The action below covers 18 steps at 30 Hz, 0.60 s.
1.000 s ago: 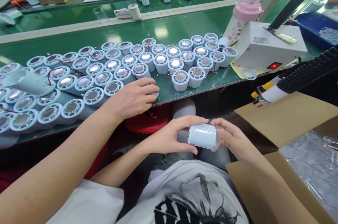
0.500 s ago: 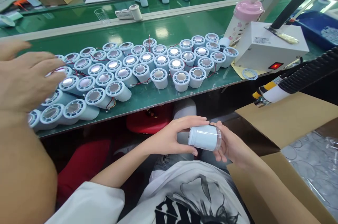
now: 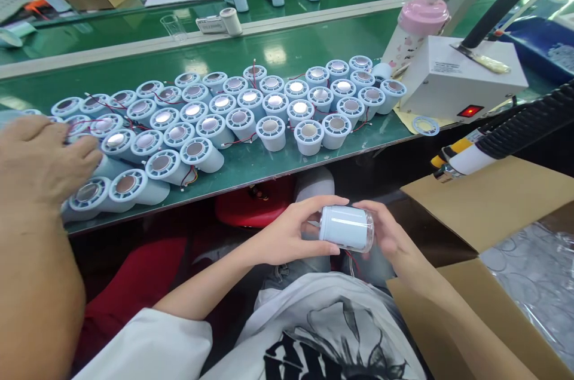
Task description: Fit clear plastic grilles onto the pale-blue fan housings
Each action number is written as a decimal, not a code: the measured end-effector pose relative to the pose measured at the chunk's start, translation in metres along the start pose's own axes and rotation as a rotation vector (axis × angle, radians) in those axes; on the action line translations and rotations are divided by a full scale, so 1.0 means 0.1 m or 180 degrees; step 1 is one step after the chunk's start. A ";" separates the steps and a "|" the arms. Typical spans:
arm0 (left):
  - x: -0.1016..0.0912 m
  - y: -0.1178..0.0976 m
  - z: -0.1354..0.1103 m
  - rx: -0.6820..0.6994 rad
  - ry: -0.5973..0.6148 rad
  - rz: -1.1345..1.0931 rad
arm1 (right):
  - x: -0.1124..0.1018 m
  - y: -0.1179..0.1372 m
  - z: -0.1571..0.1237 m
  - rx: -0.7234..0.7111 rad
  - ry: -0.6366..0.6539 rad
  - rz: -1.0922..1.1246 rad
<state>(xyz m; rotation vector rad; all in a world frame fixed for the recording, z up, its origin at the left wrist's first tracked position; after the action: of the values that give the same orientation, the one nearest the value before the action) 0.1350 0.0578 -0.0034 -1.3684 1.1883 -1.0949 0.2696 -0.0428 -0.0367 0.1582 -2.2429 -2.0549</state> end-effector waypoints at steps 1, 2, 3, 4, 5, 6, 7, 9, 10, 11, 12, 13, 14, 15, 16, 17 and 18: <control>0.01 0.02 0.00 -0.0048 0.0025 -0.0159 | -0.01 0.08 -0.03 -0.0380 -0.0037 -0.0516; 0.01 0.03 0.00 -0.0079 0.0051 -0.0305 | -0.01 0.15 -0.06 -0.0711 -0.0023 -0.1019; 0.01 0.05 0.01 -0.0117 0.0078 -0.0421 | 0.01 0.21 -0.09 -0.0977 0.0002 -0.1472; 0.02 0.06 0.01 -0.0171 0.0114 -0.0501 | 0.02 0.24 -0.11 -0.1143 0.0010 -0.1811; 0.02 0.07 0.01 -0.0224 0.0156 -0.0541 | 0.02 0.26 -0.12 -0.1191 0.0016 -0.1974; 0.02 0.08 0.02 -0.0255 0.0202 -0.0537 | 0.01 0.25 -0.12 -0.1124 0.0010 -0.1921; 0.02 0.07 0.02 -0.0244 0.0237 -0.0480 | -0.01 0.22 -0.11 -0.0962 0.0008 -0.1643; 0.01 0.03 0.02 -0.0111 0.0281 -0.0287 | -0.02 0.13 -0.08 -0.0529 0.0082 -0.0611; 0.01 0.00 0.01 -0.0021 0.0298 -0.0211 | -0.01 0.08 -0.07 -0.0340 0.0149 -0.0054; 0.01 -0.01 0.01 0.0047 0.0313 -0.0180 | 0.02 0.05 -0.07 -0.0211 0.0204 0.0418; 0.02 -0.02 0.00 0.0080 0.0330 -0.0212 | 0.04 0.04 -0.07 -0.0132 0.0239 0.0752; 0.02 -0.02 0.00 0.0090 0.0343 -0.0297 | 0.05 0.03 -0.07 -0.0076 0.0243 0.0926; 0.03 -0.01 0.00 0.0087 0.0347 -0.0412 | 0.04 0.03 -0.08 -0.0026 0.0215 0.0955; 0.03 0.01 0.00 0.0081 0.0338 -0.0530 | 0.03 0.04 -0.09 0.0013 0.0178 0.0875; 0.03 0.03 0.00 0.0071 0.0327 -0.0650 | 0.01 0.04 -0.10 0.0038 0.0130 0.0741; 0.04 0.06 0.00 0.0059 0.0329 -0.0784 | -0.01 0.04 -0.11 0.0084 0.0091 0.0602; 0.05 0.09 0.00 0.0027 0.0353 -0.0925 | -0.03 0.03 -0.11 0.0138 0.0049 0.0483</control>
<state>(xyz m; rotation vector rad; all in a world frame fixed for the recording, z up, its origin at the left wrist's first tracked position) 0.1347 0.0527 -0.0125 -1.5229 1.0831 -1.3936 0.2740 -0.0531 -0.0331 0.0063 -2.2170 -1.9230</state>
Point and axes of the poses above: each hand's wrist, its own z-axis towards the middle knuckle, its own x-axis out of the palm, y = z × x, the point moved 6 cm from there along z, towards the middle knuckle, and after that the axes turned 13 degrees about y, right-handed, at the moved point
